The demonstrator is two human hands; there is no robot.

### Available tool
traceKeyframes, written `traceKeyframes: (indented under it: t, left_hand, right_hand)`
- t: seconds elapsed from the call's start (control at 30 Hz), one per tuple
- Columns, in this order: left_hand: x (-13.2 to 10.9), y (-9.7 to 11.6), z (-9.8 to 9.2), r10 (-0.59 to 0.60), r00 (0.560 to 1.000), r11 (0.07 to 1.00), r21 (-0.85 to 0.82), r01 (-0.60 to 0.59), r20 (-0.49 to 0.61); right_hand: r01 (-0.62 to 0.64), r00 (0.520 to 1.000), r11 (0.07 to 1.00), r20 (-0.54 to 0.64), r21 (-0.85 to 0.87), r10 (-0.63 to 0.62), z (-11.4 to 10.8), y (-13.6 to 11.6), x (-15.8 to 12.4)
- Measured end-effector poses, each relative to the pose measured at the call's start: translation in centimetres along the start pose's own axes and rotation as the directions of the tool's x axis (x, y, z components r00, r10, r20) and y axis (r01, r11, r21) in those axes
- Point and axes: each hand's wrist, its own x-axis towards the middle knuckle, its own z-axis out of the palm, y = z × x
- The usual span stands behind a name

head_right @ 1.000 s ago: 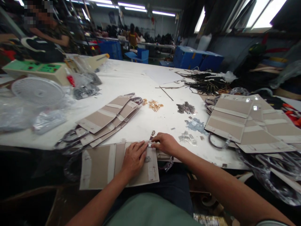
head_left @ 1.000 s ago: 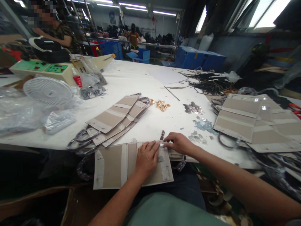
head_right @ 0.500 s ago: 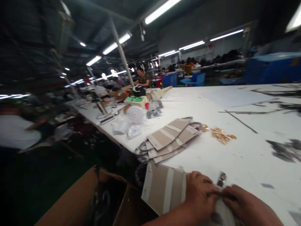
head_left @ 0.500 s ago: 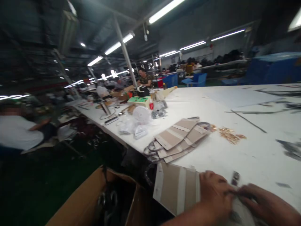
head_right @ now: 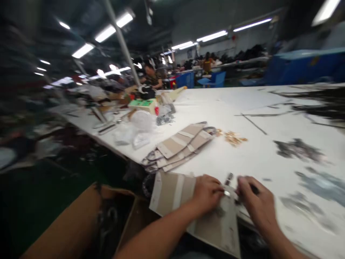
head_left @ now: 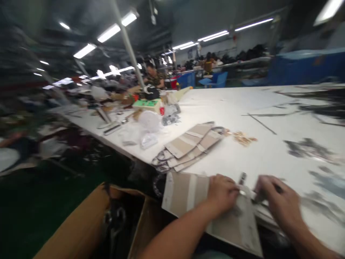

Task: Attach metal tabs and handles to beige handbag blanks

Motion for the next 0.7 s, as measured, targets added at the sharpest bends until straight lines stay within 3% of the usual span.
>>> traceKeyframes:
  t: [0.03,0.1,0.17,0.23,0.37,0.5,0.6,0.7]
  left_hand:
    - [0.5,0.0,-0.2,0.005,1.0,1.0,-0.03,-0.005,-0.004]
    - [1.7,-0.7,0.1,0.021,1.0,0.996,-0.085,-0.022,-0.01]
    - [2.7,-1.6,0.8,0.04,0.999,0.992,-0.119,-0.04,-0.003]
    - [3.0,-2.0,1.3,0.05,0.999,0.991,-0.122,-0.05,0.003]
    - [3.0,-1.9,1.1,0.042,0.999,0.995,-0.089,-0.042,-0.003]
    - [3.1,-1.8,1.0,0.033,0.999,0.997,-0.076,-0.033,-0.009]
    - [3.2,-1.9,1.1,0.035,0.999,0.996,-0.082,-0.035,-0.001]
    - [3.6,-2.1,0.8,0.049,0.999,0.994,-0.096,-0.047,0.015]
  right_hand:
    - [-0.041,0.998,0.998,0.041,0.057,0.039,-1.0,-0.1,0.5]
    - [-0.076,0.994,0.942,-0.044,0.326,0.095,-2.0,-0.3,1.9]
    - [-0.085,0.985,0.819,-0.076,0.568,0.155,-1.9,-0.4,3.2]
    - [-0.077,0.982,0.729,-0.076,0.68,0.174,-1.1,-0.3,4.1]
    - [-0.074,0.981,0.666,-0.067,0.742,0.184,0.5,0.3,4.5]
    - [-0.08,0.982,0.664,-0.056,0.744,0.18,1.2,1.2,4.6]
    - [-0.073,0.988,0.693,-0.042,0.717,0.147,1.7,1.6,4.6]
    - [-0.046,0.997,0.793,-0.026,0.607,0.077,2.3,1.8,4.3]
